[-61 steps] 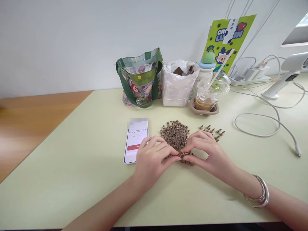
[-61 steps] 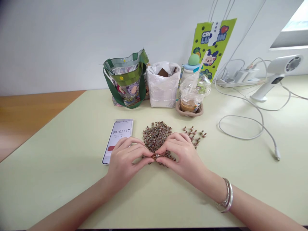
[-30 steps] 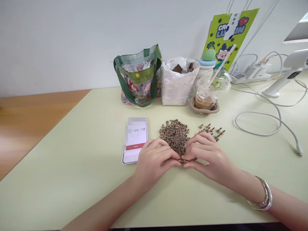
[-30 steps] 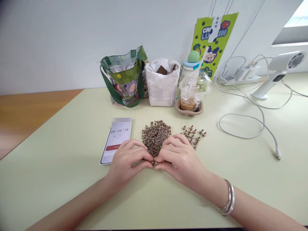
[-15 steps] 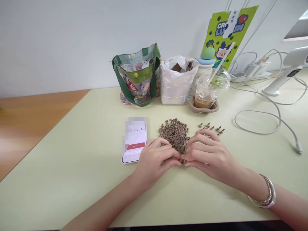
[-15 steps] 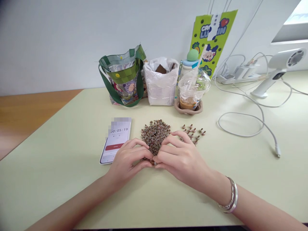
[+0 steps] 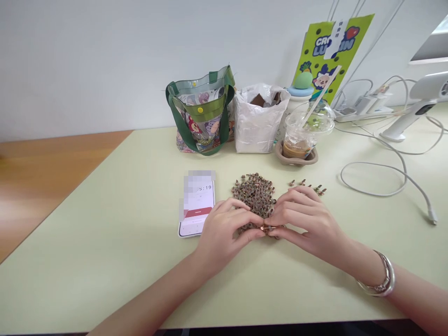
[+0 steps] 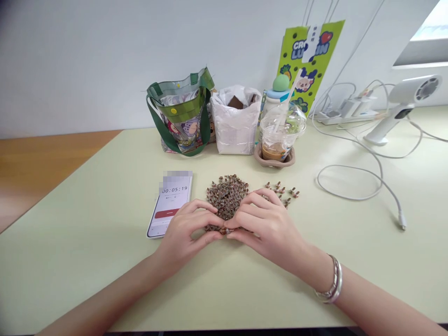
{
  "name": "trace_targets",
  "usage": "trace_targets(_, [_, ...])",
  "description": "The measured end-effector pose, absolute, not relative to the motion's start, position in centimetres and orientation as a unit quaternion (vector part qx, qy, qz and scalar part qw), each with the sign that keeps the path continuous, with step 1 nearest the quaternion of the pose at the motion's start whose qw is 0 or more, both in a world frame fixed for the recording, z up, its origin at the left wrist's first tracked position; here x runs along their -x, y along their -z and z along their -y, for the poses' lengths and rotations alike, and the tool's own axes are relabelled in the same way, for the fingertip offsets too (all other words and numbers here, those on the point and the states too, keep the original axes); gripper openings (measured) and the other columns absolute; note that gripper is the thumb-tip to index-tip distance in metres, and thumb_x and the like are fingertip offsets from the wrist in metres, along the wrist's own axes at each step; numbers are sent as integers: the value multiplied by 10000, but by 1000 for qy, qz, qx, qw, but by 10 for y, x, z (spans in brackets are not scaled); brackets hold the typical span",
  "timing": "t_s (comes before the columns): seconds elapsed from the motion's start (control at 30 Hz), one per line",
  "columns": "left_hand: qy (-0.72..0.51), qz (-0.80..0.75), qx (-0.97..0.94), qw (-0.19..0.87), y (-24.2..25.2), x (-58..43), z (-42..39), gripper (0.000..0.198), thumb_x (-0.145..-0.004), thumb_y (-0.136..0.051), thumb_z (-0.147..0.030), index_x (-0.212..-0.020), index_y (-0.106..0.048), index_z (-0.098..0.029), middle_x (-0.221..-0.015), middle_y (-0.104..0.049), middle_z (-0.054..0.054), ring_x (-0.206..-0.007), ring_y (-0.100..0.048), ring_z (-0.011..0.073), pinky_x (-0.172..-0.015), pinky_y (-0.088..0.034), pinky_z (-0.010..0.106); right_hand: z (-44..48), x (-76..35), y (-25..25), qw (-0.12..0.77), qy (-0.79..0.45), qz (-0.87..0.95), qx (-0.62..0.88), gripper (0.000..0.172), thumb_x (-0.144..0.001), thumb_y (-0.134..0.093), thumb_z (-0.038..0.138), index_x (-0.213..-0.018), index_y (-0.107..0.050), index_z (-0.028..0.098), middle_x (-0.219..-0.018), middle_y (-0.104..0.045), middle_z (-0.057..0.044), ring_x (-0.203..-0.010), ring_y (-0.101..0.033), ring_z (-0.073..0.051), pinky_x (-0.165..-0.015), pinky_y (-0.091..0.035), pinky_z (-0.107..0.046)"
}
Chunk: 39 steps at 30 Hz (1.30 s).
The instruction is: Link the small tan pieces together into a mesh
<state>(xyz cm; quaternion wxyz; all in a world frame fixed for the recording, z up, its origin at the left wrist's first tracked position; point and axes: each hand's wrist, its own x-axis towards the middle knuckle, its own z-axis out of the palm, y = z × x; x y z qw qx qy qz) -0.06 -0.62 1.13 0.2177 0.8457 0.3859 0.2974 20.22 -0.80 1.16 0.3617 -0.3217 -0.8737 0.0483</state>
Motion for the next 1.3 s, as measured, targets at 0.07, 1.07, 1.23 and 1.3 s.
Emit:
trace_targets(0.07, [-315, -394, -840, 198, -12, 0, 7, 45, -792, -633, -297, -810, -647, -258, -779, -664, -64, -887, -538, 155, -773, -372, 290, 8, -202, -12, 360, -60, 869, 335, 51, -808, -618, 259, -825, -608, 211, -724, -650, 21, -778, -538, -146, -810, -354, -342])
trace_targets(1.07, [-322, -392, -846, 165, -9, -2, 10, 105, -737, -693, -317, -694, -637, -240, -695, -677, -101, -774, -541, 133, -744, -332, 293, 8, -199, 0, 367, -40, 884, 287, 118, -826, -591, 213, -723, -545, 179, -678, -618, 0, -670, -537, -119, -730, -399, -312])
trace_targets(1.23, [-332, -409, -834, 162, -10, -2, 10, 70, -746, -683, -316, -742, -656, -252, -706, -673, -83, -799, -539, 141, -743, -350, 291, 6, -200, -1, 370, -48, 880, 296, 61, -811, -608, 186, -774, -559, 180, -687, -629, 7, -672, -526, -119, -686, -395, -296])
trace_targets(1.3, [-329, -411, -835, 161, -11, -2, 10, 58, -748, -683, -309, -754, -661, -255, -707, -670, -81, -802, -538, 142, -740, -355, 289, 6, -200, -3, 366, -54, 879, 300, 58, -813, -606, 185, -776, -562, 182, -691, -633, 9, -679, -526, -119, -692, -394, -297])
